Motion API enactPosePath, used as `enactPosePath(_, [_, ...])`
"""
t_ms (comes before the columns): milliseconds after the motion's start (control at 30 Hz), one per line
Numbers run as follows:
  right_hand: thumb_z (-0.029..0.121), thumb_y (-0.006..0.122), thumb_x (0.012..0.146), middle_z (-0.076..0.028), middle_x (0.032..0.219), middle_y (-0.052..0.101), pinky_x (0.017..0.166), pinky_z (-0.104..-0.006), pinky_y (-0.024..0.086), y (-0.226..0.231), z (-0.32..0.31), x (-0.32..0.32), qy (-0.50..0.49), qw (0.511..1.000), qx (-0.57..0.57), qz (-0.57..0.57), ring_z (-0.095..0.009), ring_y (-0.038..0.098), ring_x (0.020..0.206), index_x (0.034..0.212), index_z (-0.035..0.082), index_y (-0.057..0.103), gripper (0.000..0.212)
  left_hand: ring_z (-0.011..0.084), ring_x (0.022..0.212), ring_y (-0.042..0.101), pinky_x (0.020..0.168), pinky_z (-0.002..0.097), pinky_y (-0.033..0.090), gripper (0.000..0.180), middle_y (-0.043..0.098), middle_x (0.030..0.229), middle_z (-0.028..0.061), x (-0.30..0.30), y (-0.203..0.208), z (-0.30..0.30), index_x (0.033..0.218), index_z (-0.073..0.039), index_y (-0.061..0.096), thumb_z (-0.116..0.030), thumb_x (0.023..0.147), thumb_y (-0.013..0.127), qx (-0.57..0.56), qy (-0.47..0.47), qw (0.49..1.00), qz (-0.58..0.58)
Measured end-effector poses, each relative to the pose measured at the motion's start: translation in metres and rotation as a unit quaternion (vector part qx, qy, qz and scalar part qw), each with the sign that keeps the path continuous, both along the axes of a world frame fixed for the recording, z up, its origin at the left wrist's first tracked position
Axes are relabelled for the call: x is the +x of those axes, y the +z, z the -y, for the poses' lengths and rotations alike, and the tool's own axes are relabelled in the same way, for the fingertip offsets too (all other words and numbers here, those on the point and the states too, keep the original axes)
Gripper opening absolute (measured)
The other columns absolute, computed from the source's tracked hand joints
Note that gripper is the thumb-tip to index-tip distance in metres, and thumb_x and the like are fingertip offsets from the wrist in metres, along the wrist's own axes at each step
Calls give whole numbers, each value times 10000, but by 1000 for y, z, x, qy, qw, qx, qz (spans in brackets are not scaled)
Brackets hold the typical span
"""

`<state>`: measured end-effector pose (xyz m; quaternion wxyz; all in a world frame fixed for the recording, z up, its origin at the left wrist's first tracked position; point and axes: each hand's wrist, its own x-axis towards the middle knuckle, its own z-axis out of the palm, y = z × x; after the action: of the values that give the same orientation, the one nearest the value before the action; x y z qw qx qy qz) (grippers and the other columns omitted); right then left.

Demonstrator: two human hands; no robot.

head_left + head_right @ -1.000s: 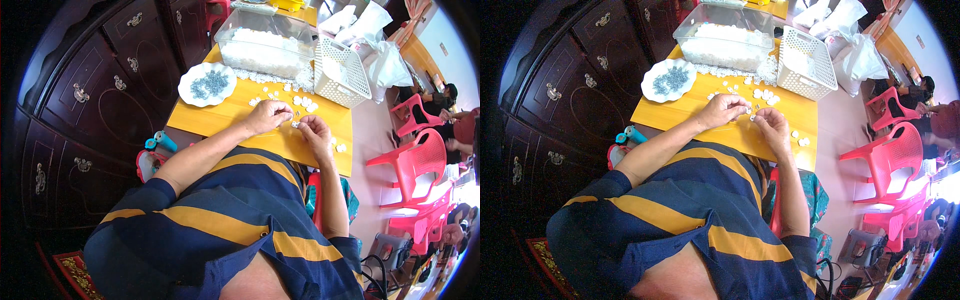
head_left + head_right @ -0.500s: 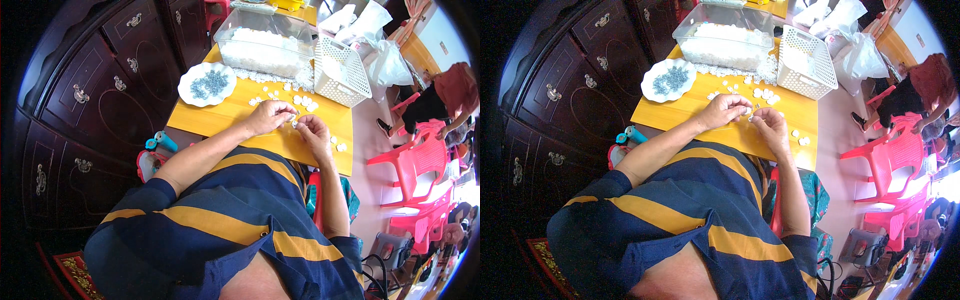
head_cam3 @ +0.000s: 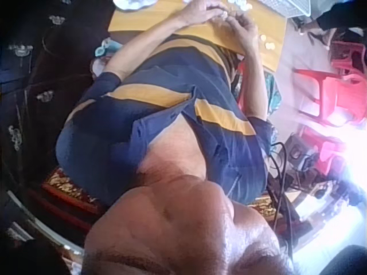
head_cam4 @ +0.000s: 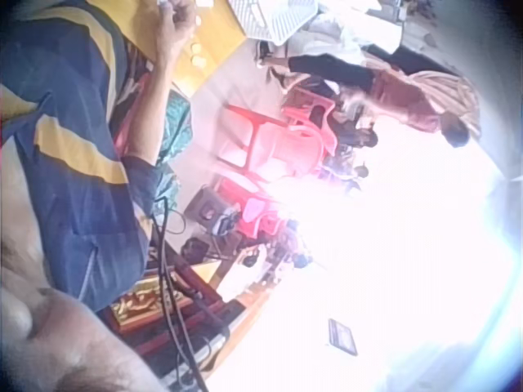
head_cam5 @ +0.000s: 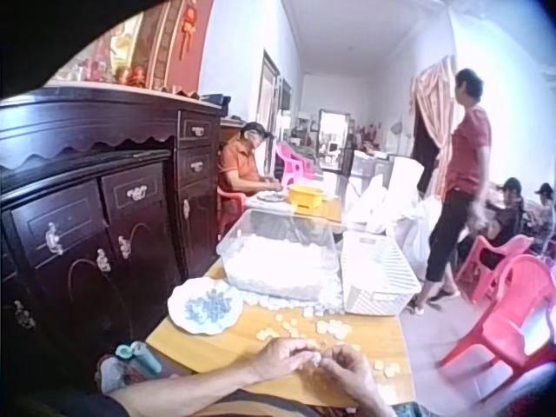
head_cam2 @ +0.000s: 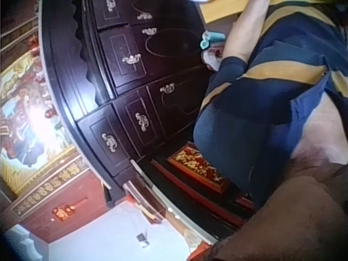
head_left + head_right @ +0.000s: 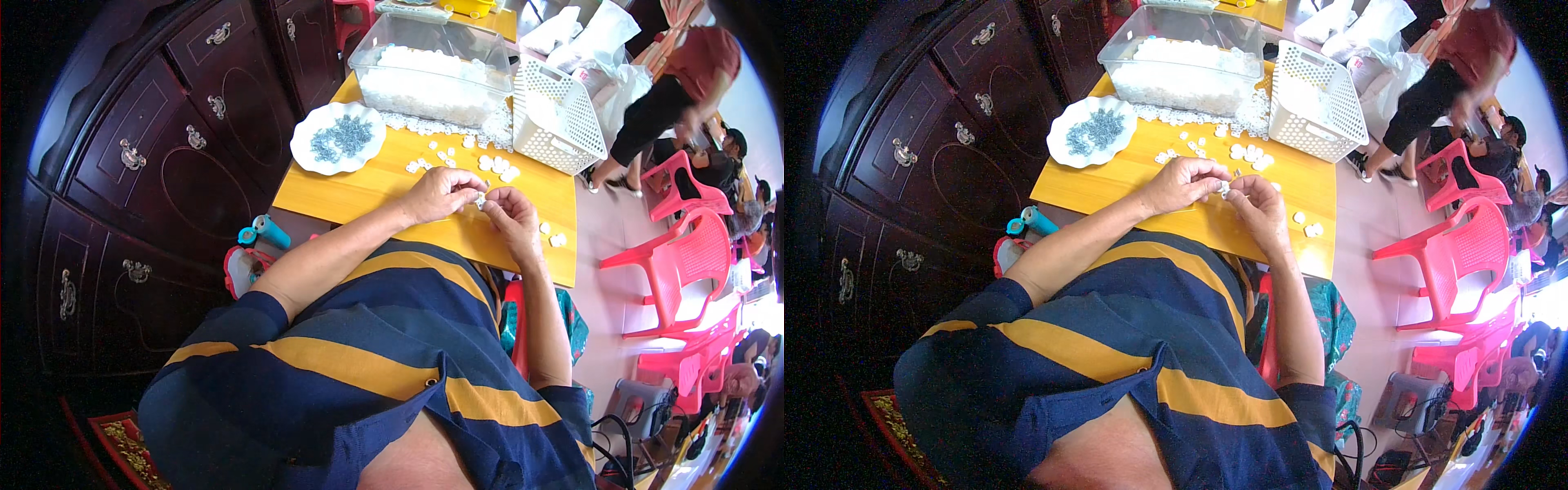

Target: The person assembles small white plastic components by hand, picking up small metal pins from a plate and inserting them into the white parts before placing the completed pieces into a separate pile on the table.

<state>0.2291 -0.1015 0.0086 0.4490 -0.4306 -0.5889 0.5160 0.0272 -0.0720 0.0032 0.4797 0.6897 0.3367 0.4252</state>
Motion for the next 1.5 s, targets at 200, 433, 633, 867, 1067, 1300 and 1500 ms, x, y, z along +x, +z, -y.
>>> enactPosePath(200, [97,667,938,43,807,617,567,-194,413,-1,0,0,0,1000,-6,-7,-20,519,656,1005,44,621,97,48,616,566,565,233,468,164,660,728,-2,0,-1,0,1070,-41,721,-104,942,639,-36,22,998,35])
enactPosePath(433, [104,666,937,43,792,615,561,-194,408,-2,-1,2,-4,1000,-8,-1,-24,511,638,993,43,627,92,44,651,583,601,213,497,181,686,835,1,-2,3,0,1112,-18,696,-95,966,621,-36,-9,999,9])
enactPosePath(633, [86,658,953,37,842,640,571,-176,402,-4,-2,4,3,1000,-3,16,-16,522,666,1027,46,620,93,70,648,592,600,245,481,146,689,765,19,1,4,2,1042,-31,724,-101,931,660,9,22,1000,5])
enactPosePath(867, [83,673,923,38,810,627,578,-195,428,-1,-1,-1,-8,1000,-6,-4,-28,541,669,987,38,631,89,101,675,635,628,270,502,146,721,793,75,0,8,5,1021,-36,731,-106,904,680,78,49,995,-44])
enactPosePath(1067, [84,679,923,29,831,643,590,-195,440,-1,0,-1,-21,1000,-1,5,-34,554,680,1026,36,635,122,47,659,570,594,236,464,144,699,772,20,-1,14,8,1037,-32,726,-72,907,678,96,55,993,-50])
enactPosePath(1300, [90,700,908,13,832,656,622,-203,454,8,10,-7,-19,1000,-2,-10,-41,579,713,1020,34,630,142,72,655,584,601,257,471,125,692,753,46,-5,22,19,994,-23,725,-83,888,697,132,47,989,-55])
enactPosePath(1500, [103,712,910,22,814,655,580,-187,424,5,18,-10,-34,999,-6,14,-27,558,673,994,41,628,134,191,765,714,691,311,543,141,741,861,129,-8,27,30,975,-20,727,-102,865,696,114,51,990,-70])
